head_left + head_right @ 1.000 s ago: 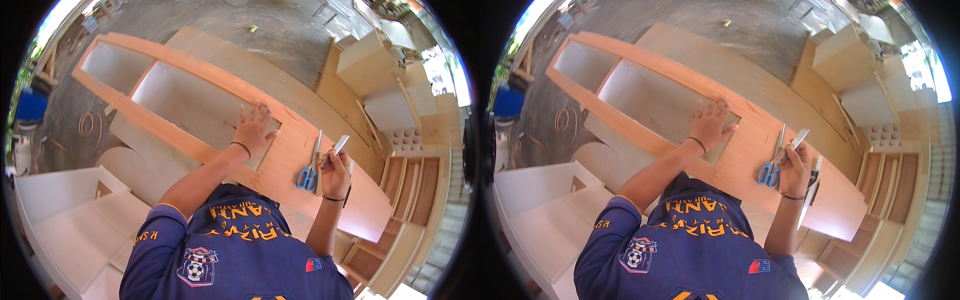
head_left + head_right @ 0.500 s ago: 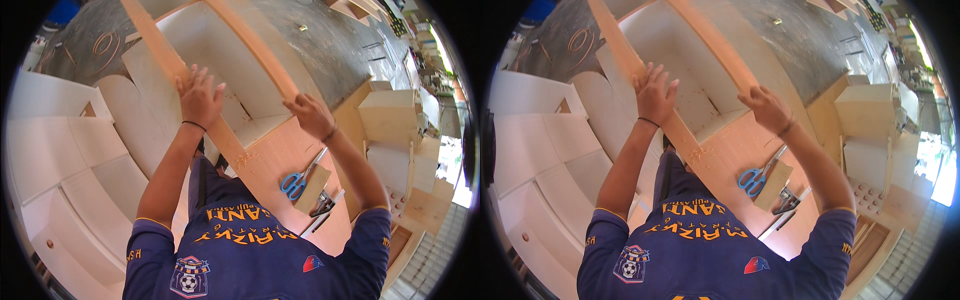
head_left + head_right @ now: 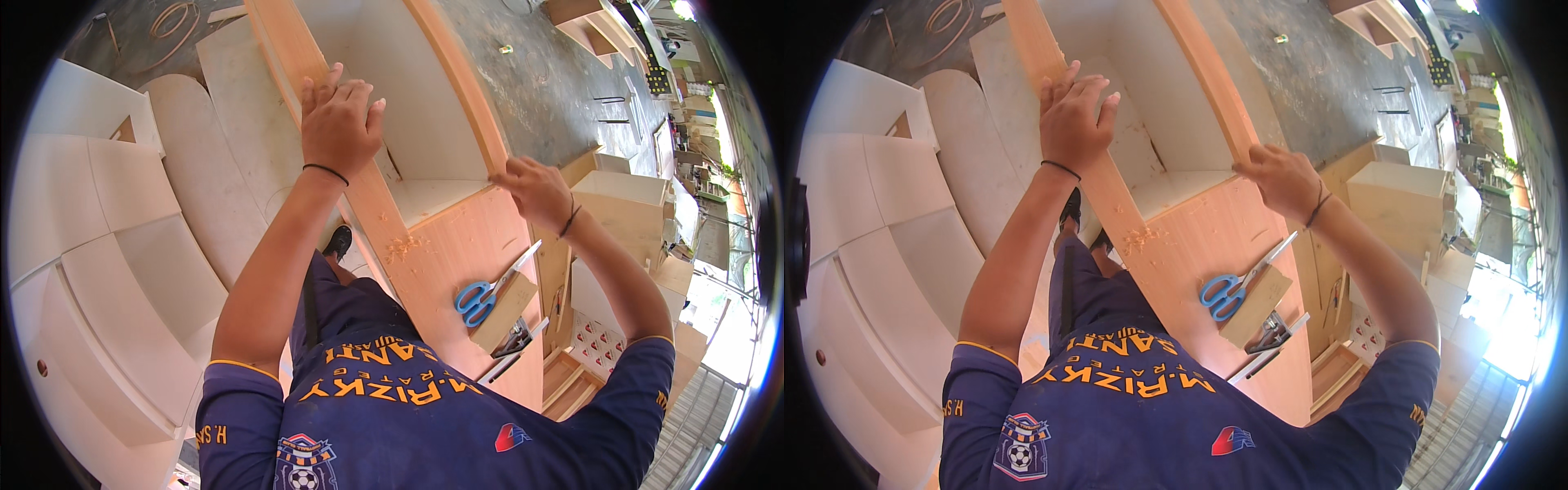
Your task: The person sands and scrapes the edges of a wooden cabinet frame using a sandpaper block and a metal scraper tool, removing sawdust and smoothing the surface.
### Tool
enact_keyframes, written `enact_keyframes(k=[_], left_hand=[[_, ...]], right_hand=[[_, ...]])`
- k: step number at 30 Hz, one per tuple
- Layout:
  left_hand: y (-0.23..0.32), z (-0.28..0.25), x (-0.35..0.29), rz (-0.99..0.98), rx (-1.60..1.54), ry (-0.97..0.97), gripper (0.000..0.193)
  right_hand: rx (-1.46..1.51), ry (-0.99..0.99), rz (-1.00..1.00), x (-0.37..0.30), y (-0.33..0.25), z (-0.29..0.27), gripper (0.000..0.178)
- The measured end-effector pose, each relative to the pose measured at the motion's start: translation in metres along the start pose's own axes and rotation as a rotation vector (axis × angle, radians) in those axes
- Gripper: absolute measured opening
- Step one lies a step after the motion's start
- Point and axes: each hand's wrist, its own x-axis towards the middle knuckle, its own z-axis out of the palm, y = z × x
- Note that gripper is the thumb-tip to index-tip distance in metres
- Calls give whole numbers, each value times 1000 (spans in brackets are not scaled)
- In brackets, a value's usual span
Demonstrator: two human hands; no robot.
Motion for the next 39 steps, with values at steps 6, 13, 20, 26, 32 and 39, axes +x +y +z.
enact_keyframes(k=[6, 13, 20, 26, 32, 39], left_hand=[[-1, -2, 1, 27, 11, -10, 29], [1, -5, -1, -2, 40, -77, 29], [-2, -6, 0, 2, 47, -74, 29], [2, -6, 0, 3, 64, -93, 29], [-1, -6, -2, 0, 50, -85, 29], [-1, -5, 2, 0, 79, -103, 29]], right_hand=[[-171, 57, -76, 35, 15, -4, 35], [-11, 34, 22, 1, 0, 4, 37], [-141, 76, -104, 15, 6, 7, 35], [-10, 96, 27, 14, 4, -1, 33], [-82, 10, -25, -7, -2, 13, 34], [-76, 131, 7, 23, 8, -2, 38]])
